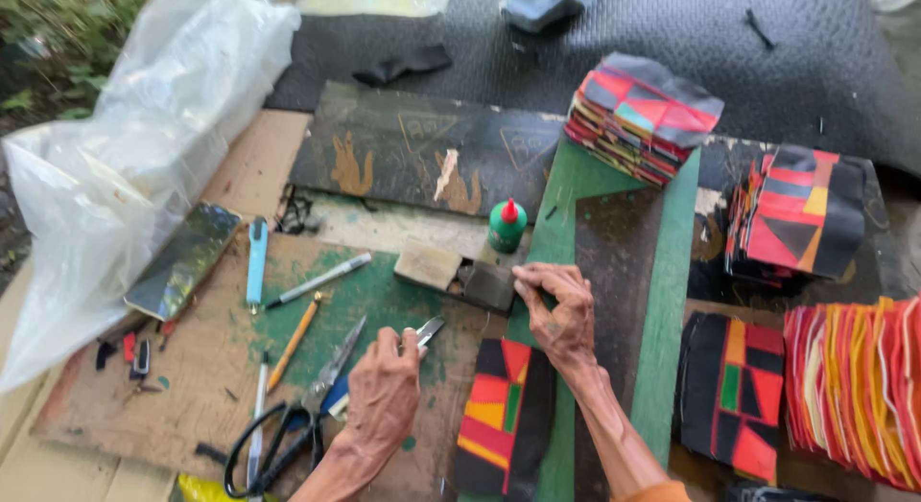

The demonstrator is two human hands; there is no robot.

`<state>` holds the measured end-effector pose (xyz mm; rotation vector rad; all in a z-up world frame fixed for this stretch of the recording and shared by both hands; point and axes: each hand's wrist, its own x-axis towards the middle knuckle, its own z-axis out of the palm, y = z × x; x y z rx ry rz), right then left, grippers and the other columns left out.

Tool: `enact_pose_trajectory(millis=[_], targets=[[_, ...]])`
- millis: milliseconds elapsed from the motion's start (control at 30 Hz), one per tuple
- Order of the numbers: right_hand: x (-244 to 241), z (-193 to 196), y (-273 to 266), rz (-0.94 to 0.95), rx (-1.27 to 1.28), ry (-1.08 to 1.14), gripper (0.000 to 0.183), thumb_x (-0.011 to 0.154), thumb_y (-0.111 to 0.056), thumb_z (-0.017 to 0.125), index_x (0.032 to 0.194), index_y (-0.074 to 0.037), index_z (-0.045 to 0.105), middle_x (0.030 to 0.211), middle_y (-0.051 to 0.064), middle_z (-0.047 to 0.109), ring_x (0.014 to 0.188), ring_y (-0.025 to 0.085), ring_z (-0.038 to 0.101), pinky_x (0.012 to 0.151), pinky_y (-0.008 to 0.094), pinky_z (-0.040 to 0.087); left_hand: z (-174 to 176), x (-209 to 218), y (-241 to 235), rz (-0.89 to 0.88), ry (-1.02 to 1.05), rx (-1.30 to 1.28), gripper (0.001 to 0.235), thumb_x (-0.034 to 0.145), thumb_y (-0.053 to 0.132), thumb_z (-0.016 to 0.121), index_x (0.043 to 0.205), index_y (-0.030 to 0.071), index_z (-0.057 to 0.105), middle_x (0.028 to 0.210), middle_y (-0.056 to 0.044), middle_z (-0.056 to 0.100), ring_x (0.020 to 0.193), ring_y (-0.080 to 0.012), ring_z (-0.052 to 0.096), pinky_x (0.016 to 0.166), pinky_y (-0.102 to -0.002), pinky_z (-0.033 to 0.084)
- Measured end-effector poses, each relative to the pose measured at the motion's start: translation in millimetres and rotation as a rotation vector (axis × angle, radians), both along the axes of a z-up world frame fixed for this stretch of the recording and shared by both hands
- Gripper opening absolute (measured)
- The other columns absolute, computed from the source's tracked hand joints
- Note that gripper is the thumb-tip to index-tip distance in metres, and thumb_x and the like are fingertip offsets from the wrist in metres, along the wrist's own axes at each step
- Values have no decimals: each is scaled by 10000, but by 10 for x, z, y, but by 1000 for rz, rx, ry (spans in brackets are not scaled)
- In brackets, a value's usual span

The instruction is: The person uses a metal ruler and a utility knife to cut a small piece of colorful patterned fabric on a green workbench. They align the ruler, score the fabric, and then trim the edges with scissors. The cut piece is placed on a stack of similar finished pieces.

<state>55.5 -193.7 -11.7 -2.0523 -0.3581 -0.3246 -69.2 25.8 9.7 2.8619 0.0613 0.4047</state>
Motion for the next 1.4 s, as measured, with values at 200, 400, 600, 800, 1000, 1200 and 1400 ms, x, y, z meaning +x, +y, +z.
enact_pose_trajectory(millis=[200, 400, 600, 800, 1000, 1200, 1400], targets=[[35, 106, -2, 31, 27, 82, 201, 862, -113, 768, 1059, -102, 804, 1102, 47, 781, 1090, 211, 666, 996, 368, 456, 330, -298, 128, -26, 109, -457, 227, 999, 179, 608, 1139, 23, 696, 924, -190, 738, 792, -335, 730, 684, -391, 565], [-468, 382, -318, -20, 70, 52, 322, 898, -36, 707, 1220, -52, 724, 1193, 99, 731, 1099, 219, 683, 951, 335, 522, 230, -773, -66, 269, 354, -1306, 416, 951, 111, 520, 1363, 61, 494, 974, -207, 728, 689, -279, 763, 584, -425, 656], [-1917, 424, -798, -233, -287, 125, 392, 788, -175, 769, 1167, -98, 707, 1073, 105, 718, 1012, 277, 674, 907, 385, 519, 73, -1169, -34, 253, 160, -2066, 426, 919, 40, 469, 1296, -136, 558, 1163, -321, 711, 986, -389, 777, 848, -454, 606], [-2472, 190, -869, -388, -709, 311, 930, 586, -402, 899, 1414, -160, 555, 1126, 179, 574, 1050, 367, 551, 929, 482, 450, 78, -1284, 14, 34, 257, -2010, 611, 802, -23, 699, 1369, -64, 474, 1252, -278, 646, 1139, -362, 687, 928, -435, 558], [-2448, 167, -854, -350, -647, 341, 872, 661, -203, 822, 1447, -108, 457, 1058, 161, 571, 1059, 356, 565, 946, 474, 466, 59, -1434, -46, -305, 131, -2339, 561, 1000, 295, 693, 1375, -60, 473, 1178, -245, 641, 969, -290, 695, 820, -375, 583], [-2354, 251, -854, -418, -491, 561, 936, 655, -204, 875, 1461, -92, 412, 1033, 152, 568, 1035, 319, 585, 933, 438, 480, 176, -1536, -47, 99, 370, -1537, 747, 1021, 529, 225, 1176, -19, 708, 847, -181, 796, 693, -156, 674, 620, -287, 510], [-2251, 200, -911, -424, -397, 603, 991, 590, -203, 916, 1414, -42, 390, 1023, 167, 558, 1032, 317, 574, 952, 435, 469, 245, -1406, -211, 135, 546, -1551, 392, 1003, 216, 490, 1216, -29, 710, 1062, -148, 852, 607, -327, 572, 568, -440, 441]])
